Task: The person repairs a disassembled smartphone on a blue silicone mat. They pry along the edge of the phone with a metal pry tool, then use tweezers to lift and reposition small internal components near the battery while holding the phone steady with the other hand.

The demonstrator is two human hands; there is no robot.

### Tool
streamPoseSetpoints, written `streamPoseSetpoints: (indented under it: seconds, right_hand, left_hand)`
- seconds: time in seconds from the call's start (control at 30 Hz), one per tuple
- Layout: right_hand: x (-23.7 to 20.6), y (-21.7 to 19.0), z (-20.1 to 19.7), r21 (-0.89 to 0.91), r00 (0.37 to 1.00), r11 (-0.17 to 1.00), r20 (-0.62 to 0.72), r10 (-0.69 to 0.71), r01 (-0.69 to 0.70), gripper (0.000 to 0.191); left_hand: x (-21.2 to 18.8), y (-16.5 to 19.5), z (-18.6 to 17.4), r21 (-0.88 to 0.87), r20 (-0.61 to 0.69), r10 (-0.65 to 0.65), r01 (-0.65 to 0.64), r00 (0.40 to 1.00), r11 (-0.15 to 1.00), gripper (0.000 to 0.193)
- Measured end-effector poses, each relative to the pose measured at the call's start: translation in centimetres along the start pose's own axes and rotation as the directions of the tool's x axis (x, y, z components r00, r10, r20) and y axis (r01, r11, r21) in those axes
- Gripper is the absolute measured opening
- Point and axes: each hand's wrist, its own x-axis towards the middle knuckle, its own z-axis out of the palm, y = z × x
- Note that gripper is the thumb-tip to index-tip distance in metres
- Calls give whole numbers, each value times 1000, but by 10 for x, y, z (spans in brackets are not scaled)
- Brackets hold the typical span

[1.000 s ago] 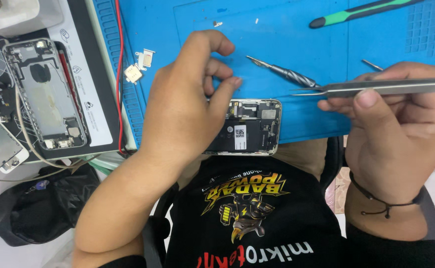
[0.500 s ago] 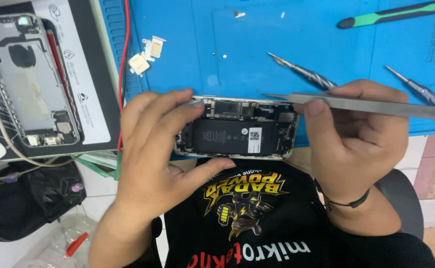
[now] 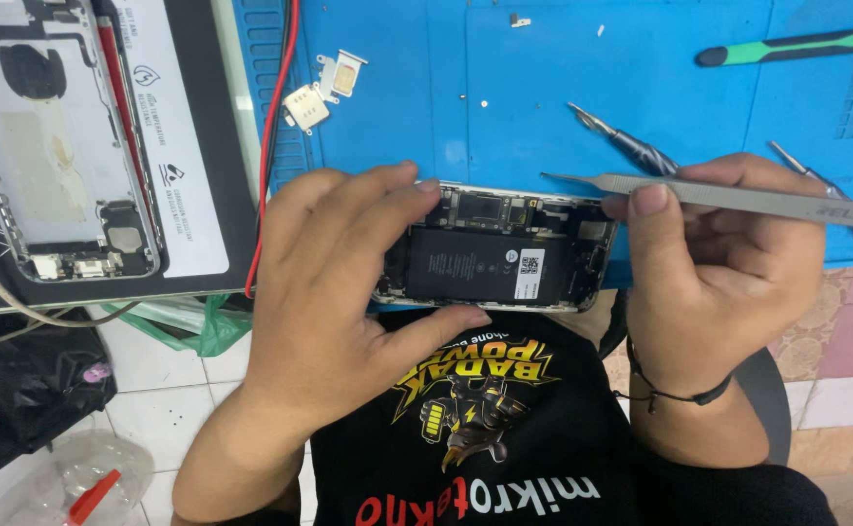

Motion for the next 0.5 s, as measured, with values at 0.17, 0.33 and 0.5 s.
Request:
streamPoseSetpoints:
  seconds: [0.17,0.33,0.5]
  right_hand:
    - [-3,-2,0,-2,1000,1000,-13,-13,13,26]
    - [-4,-1,0,-46,1000,999,-1,-6,6,25]
    - [-5,2,1,-26,1000,1000,-11,-3,3,25]
  left_hand:
    - [-1,-1,0,-12,-4,-9,9,1000,1000,77]
    - [-2,-2,0,-10,-15,-8,8,1000,1000,76]
    - [-3,-2,1,-15,-15,-11,11,1000,1000,75]
